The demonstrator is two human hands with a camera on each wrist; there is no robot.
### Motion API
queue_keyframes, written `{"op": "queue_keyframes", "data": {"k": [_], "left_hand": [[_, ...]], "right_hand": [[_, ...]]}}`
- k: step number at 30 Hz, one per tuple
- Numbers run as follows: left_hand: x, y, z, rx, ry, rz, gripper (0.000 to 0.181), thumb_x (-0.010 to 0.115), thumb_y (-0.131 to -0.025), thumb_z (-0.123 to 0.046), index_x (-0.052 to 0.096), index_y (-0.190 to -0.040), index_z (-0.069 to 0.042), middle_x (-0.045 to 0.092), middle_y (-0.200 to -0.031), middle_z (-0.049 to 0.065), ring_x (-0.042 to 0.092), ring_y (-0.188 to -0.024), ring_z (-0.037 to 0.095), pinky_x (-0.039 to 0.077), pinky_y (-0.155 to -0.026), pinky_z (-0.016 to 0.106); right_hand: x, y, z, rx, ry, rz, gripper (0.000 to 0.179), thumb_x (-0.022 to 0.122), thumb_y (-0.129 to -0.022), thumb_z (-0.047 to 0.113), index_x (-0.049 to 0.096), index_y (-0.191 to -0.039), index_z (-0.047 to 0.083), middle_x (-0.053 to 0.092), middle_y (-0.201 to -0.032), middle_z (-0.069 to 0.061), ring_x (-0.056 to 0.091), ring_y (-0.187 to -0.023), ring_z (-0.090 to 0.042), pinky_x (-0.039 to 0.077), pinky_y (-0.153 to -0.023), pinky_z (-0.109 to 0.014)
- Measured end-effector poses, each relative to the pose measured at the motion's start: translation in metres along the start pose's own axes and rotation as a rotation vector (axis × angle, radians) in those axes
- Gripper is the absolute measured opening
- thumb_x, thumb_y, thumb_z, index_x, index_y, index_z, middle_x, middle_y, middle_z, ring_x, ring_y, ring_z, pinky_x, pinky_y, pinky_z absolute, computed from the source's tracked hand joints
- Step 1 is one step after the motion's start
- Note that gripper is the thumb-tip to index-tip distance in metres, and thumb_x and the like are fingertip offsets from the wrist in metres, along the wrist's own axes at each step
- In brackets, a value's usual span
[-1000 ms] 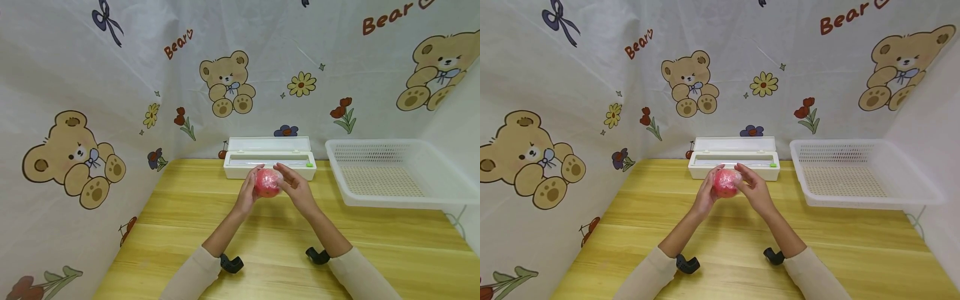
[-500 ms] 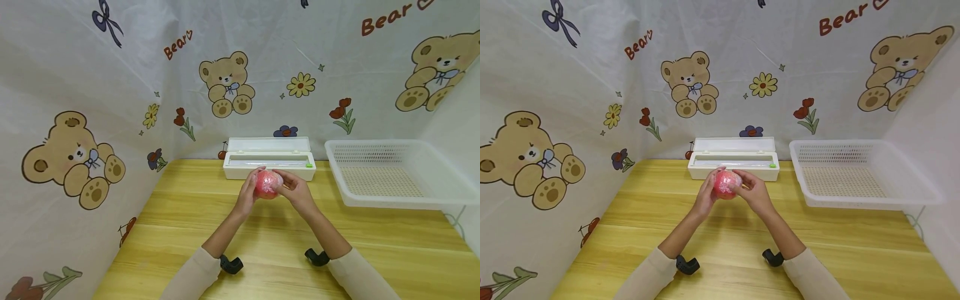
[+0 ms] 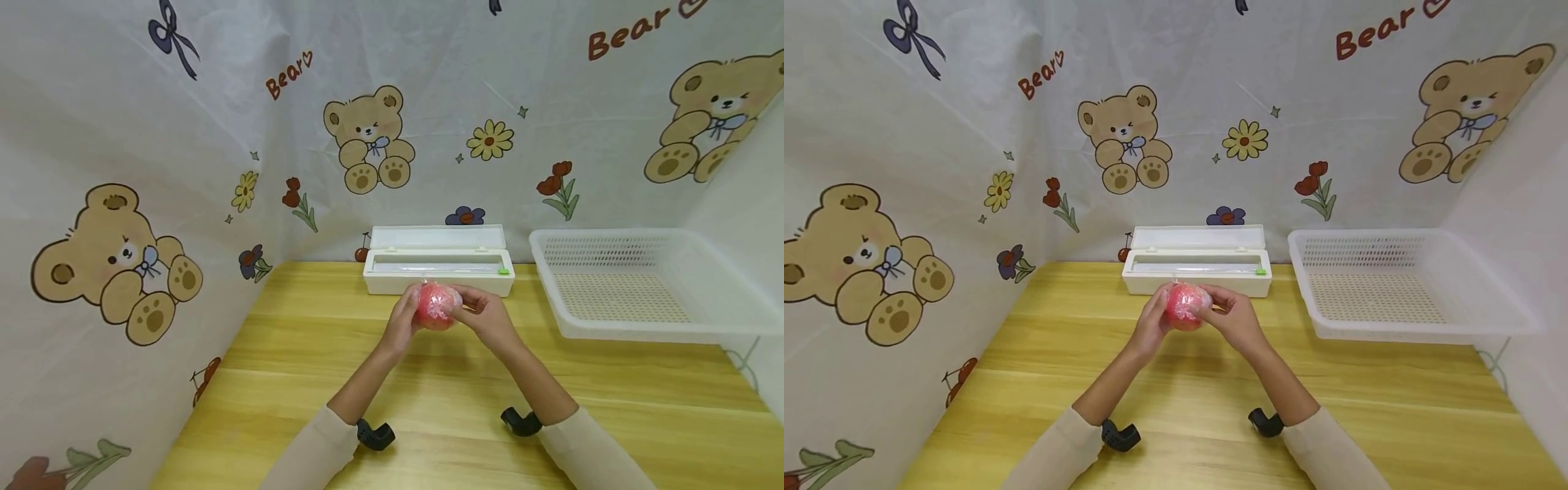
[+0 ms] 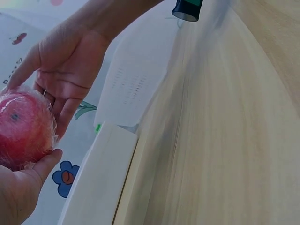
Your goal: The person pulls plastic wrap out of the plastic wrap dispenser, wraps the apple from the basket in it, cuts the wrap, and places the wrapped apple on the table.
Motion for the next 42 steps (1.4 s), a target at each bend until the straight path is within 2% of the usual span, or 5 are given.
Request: {"op": "queue_keyframes", "data": {"k": [8, 20, 26, 35, 42], "left_hand": [[-0.002, 0.001, 0.004, -0.022, 0.026, -0.028, 0.053, 0.025, -0.112, -0.035, 0.037, -0.149, 0.001, 0.045, -0.143, 0.023, 0.055, -0.118, 0.020, 0.055, -0.093, 0.028], [0.003, 0.001, -0.003, -0.001, 0.021, -0.039, 0.048, 0.028, -0.113, -0.030, 0.039, -0.147, 0.002, 0.048, -0.141, 0.021, 0.058, -0.115, 0.017, 0.053, -0.095, 0.028], [0.002, -0.001, 0.000, -0.008, 0.032, -0.042, 0.050, 0.028, -0.113, -0.033, 0.040, -0.147, 0.002, 0.047, -0.142, 0.020, 0.057, -0.118, 0.019, 0.053, -0.097, 0.029], [-0.006, 0.000, 0.004, -0.088, 0.234, -0.108, 0.048, 0.030, -0.112, -0.039, 0.035, -0.154, -0.015, 0.039, -0.152, 0.011, 0.050, -0.130, 0.026, 0.053, -0.098, 0.034], [-0.001, -0.001, -0.001, -0.071, 0.260, -0.081, 0.050, 0.028, -0.112, -0.041, 0.033, -0.155, -0.017, 0.036, -0.155, 0.012, 0.050, -0.130, 0.027, 0.055, -0.096, 0.033]], "right_hand": [[-0.002, 0.001, 0.007, -0.063, 0.035, 0.001, 0.046, 0.068, -0.100, 0.023, 0.059, -0.142, 0.009, 0.060, -0.142, -0.008, 0.054, -0.131, -0.028, 0.051, -0.098, -0.024], [0.002, -0.001, 0.012, -0.085, 0.047, -0.039, 0.043, 0.077, -0.092, 0.014, 0.067, -0.135, 0.013, 0.065, -0.135, -0.009, 0.061, -0.119, -0.028, 0.058, -0.087, -0.027], [0.002, -0.002, 0.014, -0.104, 0.070, -0.024, 0.047, 0.076, -0.093, 0.015, 0.065, -0.138, 0.012, 0.063, -0.139, -0.008, 0.060, -0.122, -0.029, 0.058, -0.086, -0.027], [0.001, 0.002, 0.011, -0.206, 0.142, 0.047, 0.075, 0.084, -0.084, 0.007, 0.052, -0.150, 0.018, 0.050, -0.152, -0.006, 0.055, -0.129, -0.033, 0.055, -0.093, -0.052], [-0.001, 0.002, 0.011, -0.218, 0.147, 0.001, 0.072, 0.083, -0.084, 0.005, 0.054, -0.148, 0.018, 0.054, -0.149, -0.007, 0.059, -0.126, -0.033, 0.057, -0.091, -0.045]]}}
Point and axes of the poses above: each hand's wrist, its own y-axis away from the middle knuckle, its own x-axis out of the palm, z = x × y, the point moved 8 cm from there along -y, towards the middle knuckle
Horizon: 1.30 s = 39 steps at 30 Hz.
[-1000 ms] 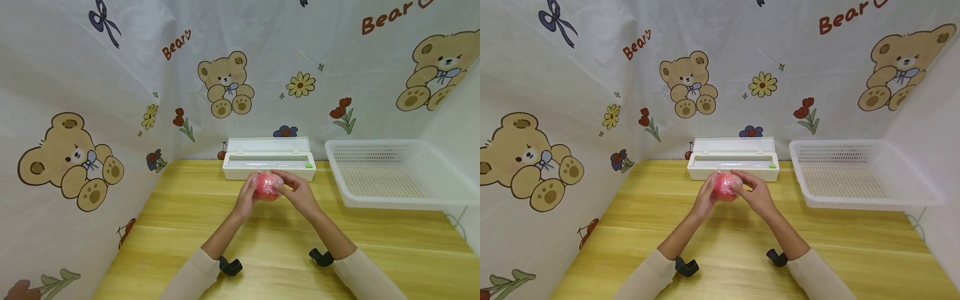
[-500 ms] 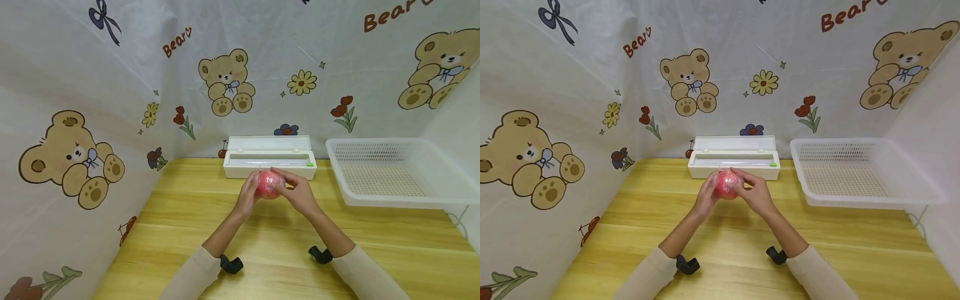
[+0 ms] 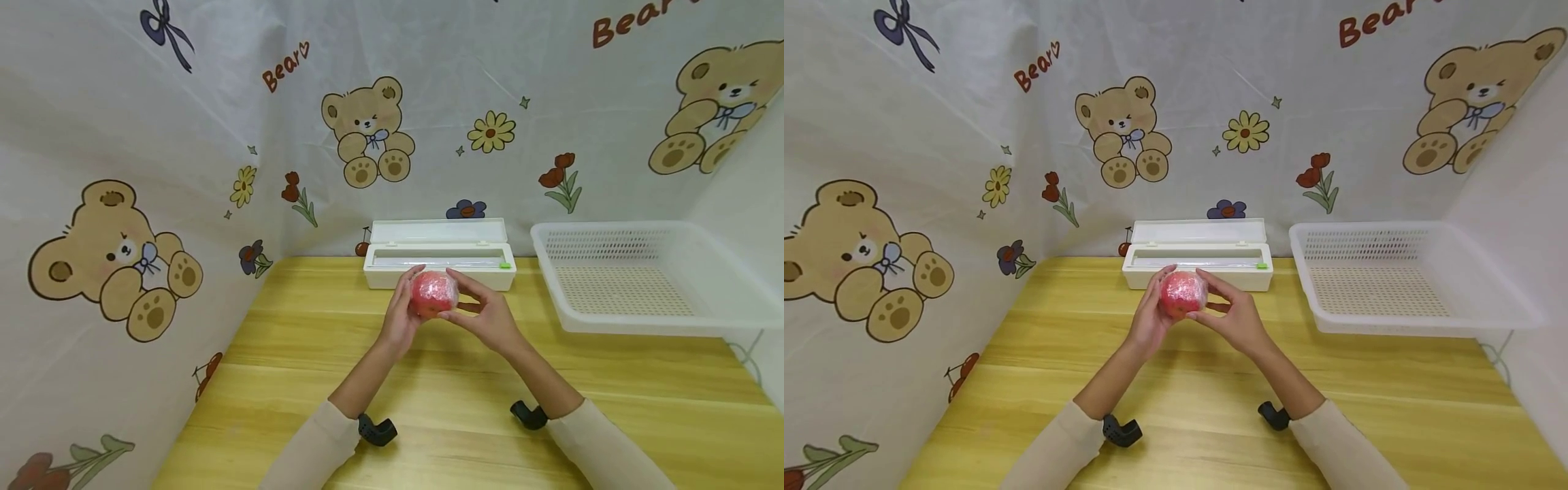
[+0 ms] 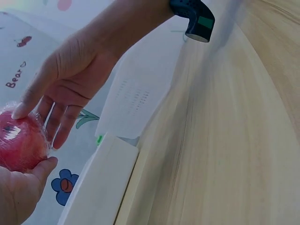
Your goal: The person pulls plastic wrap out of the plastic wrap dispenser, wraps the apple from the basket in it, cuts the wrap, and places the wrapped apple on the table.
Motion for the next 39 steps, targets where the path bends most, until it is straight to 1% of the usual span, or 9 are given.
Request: {"op": "queue_keyframes", "data": {"k": [6, 13, 16, 20, 22, 24, 30, 33, 39], "left_hand": [[0.001, 0.002, -0.003, 0.017, -0.036, -0.005, 0.049, 0.029, -0.112, -0.038, 0.036, -0.153, -0.011, 0.039, -0.152, 0.012, 0.051, -0.129, 0.025, 0.054, -0.097, 0.032], [-0.002, -0.001, -0.007, 0.030, -0.126, -0.010, 0.051, 0.030, -0.112, -0.039, 0.042, -0.151, -0.008, 0.045, -0.150, 0.011, 0.049, -0.132, 0.026, 0.049, -0.105, 0.043], [-0.002, -0.002, -0.007, 0.013, -0.138, 0.013, 0.051, 0.038, -0.110, -0.039, 0.042, -0.151, -0.010, 0.045, -0.149, 0.012, 0.051, -0.130, 0.027, 0.052, -0.101, 0.045], [-0.001, 0.000, -0.007, -0.022, -0.142, 0.031, 0.057, 0.058, -0.104, -0.037, 0.040, -0.152, -0.014, 0.044, -0.148, 0.012, 0.054, -0.124, 0.027, 0.057, -0.093, 0.037], [-0.002, 0.000, -0.006, -0.034, -0.146, 0.025, 0.061, 0.066, -0.100, -0.034, 0.040, -0.152, -0.015, 0.043, -0.148, 0.011, 0.055, -0.123, 0.026, 0.058, -0.091, 0.033], [-0.003, 0.000, -0.005, -0.039, -0.148, 0.016, 0.062, 0.069, -0.098, -0.031, 0.041, -0.152, -0.015, 0.044, -0.148, 0.011, 0.055, -0.123, 0.025, 0.058, -0.090, 0.032], [-0.002, -0.002, -0.005, -0.032, -0.138, 0.015, 0.058, 0.066, -0.100, -0.030, 0.043, -0.150, -0.013, 0.045, -0.148, 0.011, 0.053, -0.127, 0.025, 0.057, -0.093, 0.033], [0.000, -0.002, -0.005, -0.030, -0.137, 0.030, 0.059, 0.066, -0.100, -0.030, 0.042, -0.151, -0.012, 0.044, -0.148, 0.011, 0.052, -0.127, 0.025, 0.056, -0.094, 0.033], [0.003, 0.000, -0.004, -0.049, -0.144, 0.044, 0.056, 0.064, -0.102, -0.022, 0.041, -0.151, -0.009, 0.044, -0.148, 0.013, 0.053, -0.125, 0.023, 0.056, -0.094, 0.032]], "right_hand": [[0.000, 0.000, 0.001, 0.000, -0.015, -0.007, 0.069, 0.084, -0.083, 0.007, 0.057, -0.145, 0.018, 0.056, -0.147, -0.006, 0.059, -0.126, -0.032, 0.056, -0.092, -0.046], [-0.003, 0.001, 0.000, 0.002, -0.037, -0.018, 0.068, 0.084, -0.083, 0.006, 0.058, -0.145, 0.016, 0.056, -0.146, -0.007, 0.059, -0.125, -0.032, 0.056, -0.091, -0.032], [-0.005, 0.002, 0.000, -0.008, -0.030, -0.021, 0.068, 0.084, -0.083, 0.004, 0.058, -0.145, 0.015, 0.056, -0.146, -0.008, 0.059, -0.126, -0.032, 0.056, -0.091, -0.034], [-0.004, 0.001, 0.002, -0.022, 0.006, -0.005, 0.068, 0.084, -0.082, 0.004, 0.058, -0.145, 0.015, 0.056, -0.146, -0.008, 0.058, -0.127, -0.031, 0.056, -0.093, -0.038], [-0.003, 0.001, 0.003, -0.027, 0.019, 0.009, 0.068, 0.084, -0.083, 0.005, 0.057, -0.145, 0.015, 0.056, -0.147, -0.008, 0.058, -0.127, -0.031, 0.056, -0.093, -0.035], [-0.003, 0.001, 0.004, -0.029, 0.000, 0.017, 0.066, 0.081, -0.086, 0.004, 0.056, -0.146, 0.014, 0.055, -0.147, -0.009, 0.058, -0.127, -0.031, 0.055, -0.093, -0.032], [-0.008, -0.001, 0.001, -0.015, -0.118, -0.026, 0.045, 0.067, -0.097, 0.004, 0.060, -0.142, 0.008, 0.058, -0.145, -0.011, 0.059, -0.127, -0.024, 0.056, -0.092, -0.028], [-0.010, 0.000, -0.001, 0.004, -0.127, -0.047, 0.041, 0.068, -0.098, 0.007, 0.063, -0.138, 0.006, 0.060, -0.141, -0.012, 0.061, -0.126, -0.016, 0.055, -0.091, -0.028], [-0.012, 0.002, -0.004, 0.072, -0.150, -0.076, 0.040, 0.074, -0.093, 0.008, 0.067, -0.132, 0.004, 0.064, -0.134, -0.011, 0.062, -0.123, -0.012, 0.055, -0.091, -0.029]]}}
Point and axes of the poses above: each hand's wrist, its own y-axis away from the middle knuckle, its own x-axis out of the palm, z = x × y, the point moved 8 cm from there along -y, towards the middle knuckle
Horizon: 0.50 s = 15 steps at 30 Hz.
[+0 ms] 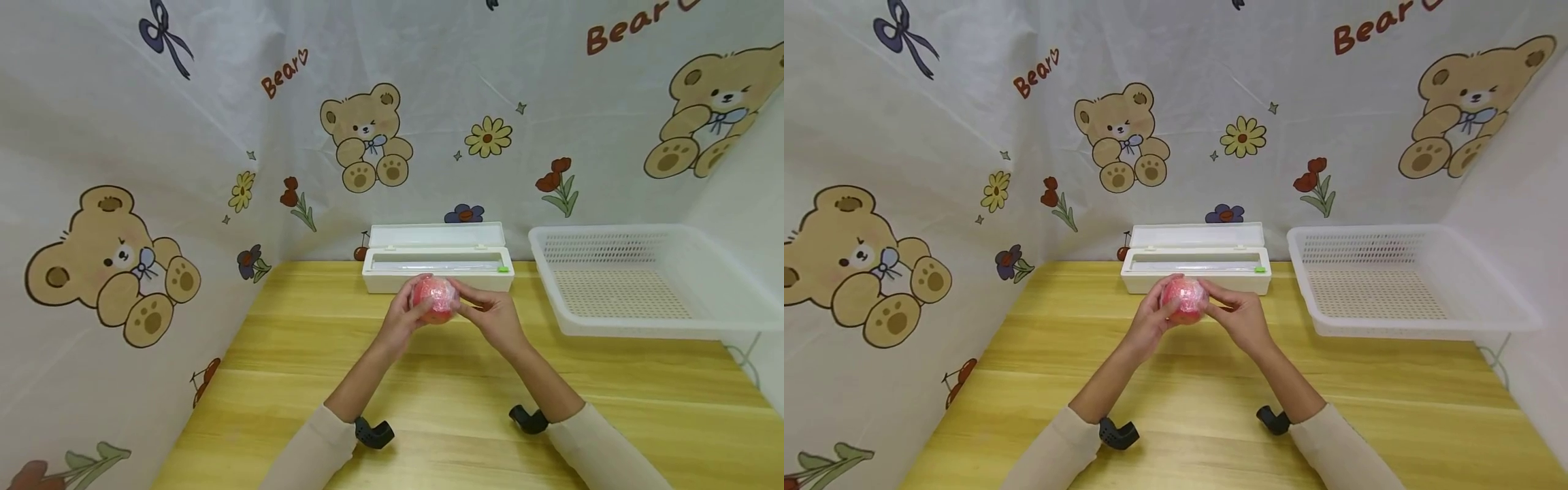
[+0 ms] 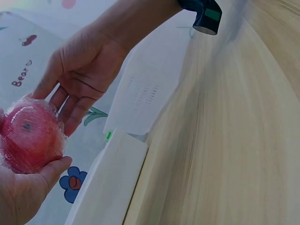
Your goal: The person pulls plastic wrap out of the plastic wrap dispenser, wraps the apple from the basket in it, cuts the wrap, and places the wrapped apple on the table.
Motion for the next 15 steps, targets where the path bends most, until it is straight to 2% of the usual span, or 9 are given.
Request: {"op": "queue_keyframes", "data": {"k": [6, 11, 15], "left_hand": [[-0.0002, 0.0016, -0.0016, 0.007, 0.003, -0.001, 0.051, 0.060, -0.104, -0.018, 0.041, -0.151, -0.010, 0.044, -0.148, 0.013, 0.053, -0.126, 0.024, 0.056, -0.094, 0.032], [-0.0013, 0.0018, -0.0019, 0.024, 0.011, -0.010, 0.055, 0.064, -0.102, -0.023, 0.041, -0.151, -0.010, 0.044, -0.148, 0.013, 0.053, -0.126, 0.024, 0.056, -0.095, 0.032], [-0.0007, 0.0022, -0.0017, 0.026, 0.015, -0.013, 0.059, 0.066, -0.101, -0.025, 0.041, -0.151, -0.010, 0.043, -0.149, 0.013, 0.054, -0.126, 0.023, 0.056, -0.095, 0.031]], "right_hand": [[-0.0001, -0.0010, 0.0012, 0.019, 0.017, 0.002, 0.039, 0.074, -0.095, 0.016, 0.068, -0.132, 0.007, 0.065, -0.134, -0.008, 0.064, -0.121, -0.013, 0.055, -0.093, -0.027], [0.0010, -0.0031, -0.0001, 0.036, -0.064, -0.010, 0.039, 0.067, -0.100, 0.016, 0.063, -0.137, 0.004, 0.063, -0.138, -0.015, 0.066, -0.116, -0.012, 0.057, -0.089, -0.030], [0.0015, -0.0028, -0.0050, 0.092, -0.082, -0.030, 0.042, 0.067, -0.100, 0.020, 0.062, -0.138, 0.003, 0.062, -0.138, -0.016, 0.068, -0.112, -0.011, 0.059, -0.085, -0.031]]}}
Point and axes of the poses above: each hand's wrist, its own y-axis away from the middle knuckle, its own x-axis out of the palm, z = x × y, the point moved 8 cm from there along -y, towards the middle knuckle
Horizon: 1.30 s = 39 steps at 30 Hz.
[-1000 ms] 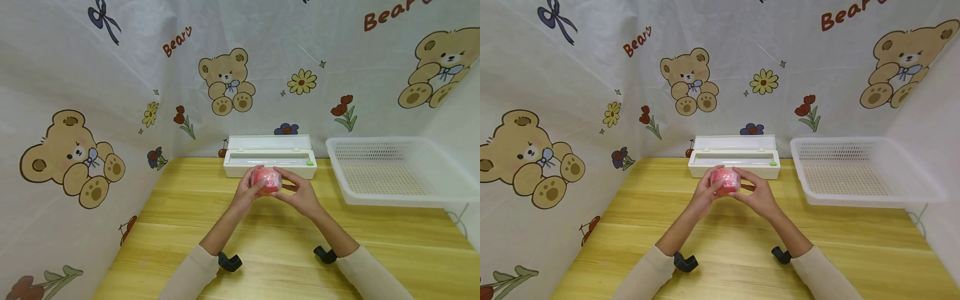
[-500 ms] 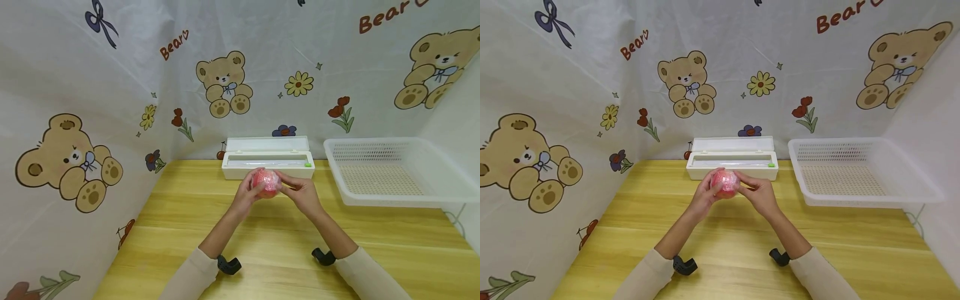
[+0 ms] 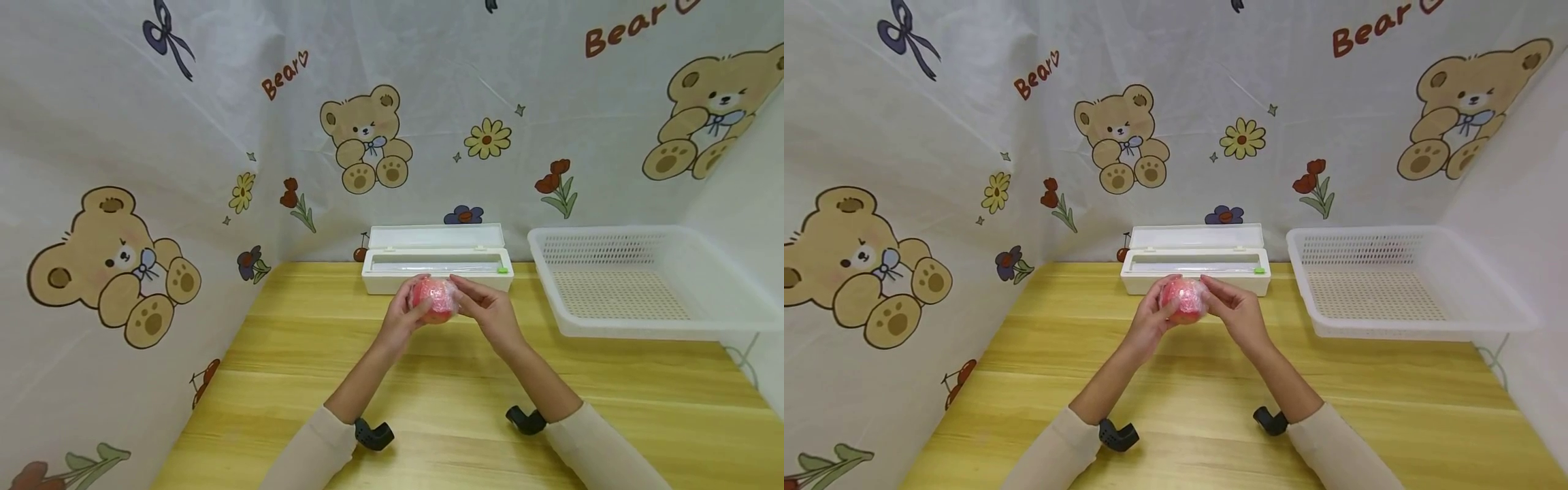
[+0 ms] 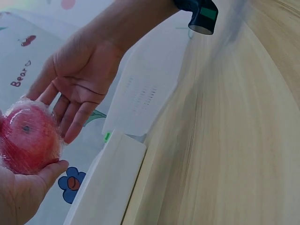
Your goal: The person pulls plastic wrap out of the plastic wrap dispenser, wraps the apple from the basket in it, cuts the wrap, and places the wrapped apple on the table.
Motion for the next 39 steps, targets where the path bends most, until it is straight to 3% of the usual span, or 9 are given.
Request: {"op": "queue_keyframes", "data": {"k": [5, 10, 16, 20, 23, 27, 31, 39], "left_hand": [[0.000, -0.002, 0.001, 0.002, 0.005, 0.007, 0.059, 0.067, -0.100, -0.024, 0.041, -0.151, -0.010, 0.044, -0.148, 0.013, 0.053, -0.126, 0.023, 0.056, -0.095, 0.031], [0.005, -0.001, 0.003, 0.007, -0.004, 0.045, 0.057, 0.066, -0.101, -0.020, 0.039, -0.149, -0.008, 0.044, -0.147, 0.013, 0.052, -0.128, 0.024, 0.055, -0.096, 0.032], [0.008, 0.000, 0.003, 0.008, -0.034, 0.061, 0.055, 0.064, -0.102, -0.019, 0.039, -0.149, -0.009, 0.045, -0.147, 0.013, 0.052, -0.128, 0.023, 0.055, -0.097, 0.031], [0.005, 0.000, 0.003, 0.011, -0.028, 0.039, 0.053, 0.063, -0.102, -0.016, 0.039, -0.149, -0.007, 0.045, -0.146, 0.013, 0.052, -0.129, 0.023, 0.054, -0.097, 0.031], [0.001, 0.000, 0.002, 0.016, -0.007, 0.016, 0.052, 0.062, -0.103, -0.015, 0.039, -0.149, -0.006, 0.044, -0.147, 0.013, 0.051, -0.129, 0.023, 0.054, -0.098, 0.032], [-0.002, -0.001, 0.001, 0.025, 0.016, -0.007, 0.052, 0.061, -0.103, -0.015, 0.039, -0.150, -0.009, 0.044, -0.148, 0.012, 0.050, -0.131, 0.025, 0.054, -0.099, 0.034], [-0.003, -0.001, 0.001, 0.023, 0.016, -0.012, 0.054, 0.063, -0.102, -0.017, 0.039, -0.150, -0.011, 0.044, -0.148, 0.012, 0.051, -0.130, 0.025, 0.054, -0.099, 0.033], [0.001, -0.001, 0.004, -0.009, -0.034, 0.005, 0.058, 0.066, -0.101, -0.028, 0.038, -0.151, -0.014, 0.044, -0.147, 0.011, 0.052, -0.128, 0.023, 0.052, -0.101, 0.033]], "right_hand": [[-0.001, -0.002, -0.009, 0.117, -0.017, -0.009, 0.046, 0.070, -0.098, 0.028, 0.064, -0.136, 0.002, 0.067, -0.132, -0.009, 0.070, -0.107, -0.012, 0.059, -0.085, -0.032], [-0.006, -0.003, -0.016, 0.214, -0.139, -0.024, 0.037, 0.074, -0.095, 0.017, 0.070, -0.127, 0.001, 0.073, -0.115, 0.000, 0.071, -0.099, -0.013, 0.060, -0.082, -0.031], [-0.009, -0.003, -0.018, 0.240, -0.203, -0.030, 0.022, 0.076, -0.093, 0.013, 0.078, -0.114, 0.010, 0.074, -0.109, 0.003, 0.071, -0.096, -0.013, 0.060, -0.081, -0.029], [-0.009, -0.002, -0.011, 0.153, -0.077, -0.017, 0.036, 0.076, -0.093, 0.023, 0.072, -0.125, 0.006, 0.073, -0.118, -0.001, 0.070, -0.105, -0.013, 0.058, -0.087, -0.029], [-0.011, 0.000, -0.004, 0.040, 0.053, -0.029, 0.041, 0.074, -0.095, 0.026, 0.070, -0.130, 0.007, 0.071, -0.127, -0.005, 0.067, -0.114, -0.013, 0.055, -0.091, -0.024], [-0.007, 0.005, 0.007, -0.137, 0.109, -0.021, 0.039, 0.071, -0.097, 0.013, 0.066, -0.135, 0.007, 0.064, -0.136, -0.013, 0.063, -0.123, -0.021, 0.053, -0.094, -0.023], [0.005, 0.008, 0.015, -0.276, 0.118, 0.053, 0.046, 0.065, -0.097, -0.002, 0.057, -0.143, 0.003, 0.053, -0.147, -0.015, 0.055, -0.131, -0.028, 0.051, -0.097, -0.025], [0.017, 0.013, 0.014, -0.322, 0.213, 0.034, 0.048, 0.060, -0.099, -0.005, 0.052, -0.146, 0.002, 0.049, -0.151, -0.013, 0.046, -0.138, -0.025, 0.046, -0.101, -0.022]]}}
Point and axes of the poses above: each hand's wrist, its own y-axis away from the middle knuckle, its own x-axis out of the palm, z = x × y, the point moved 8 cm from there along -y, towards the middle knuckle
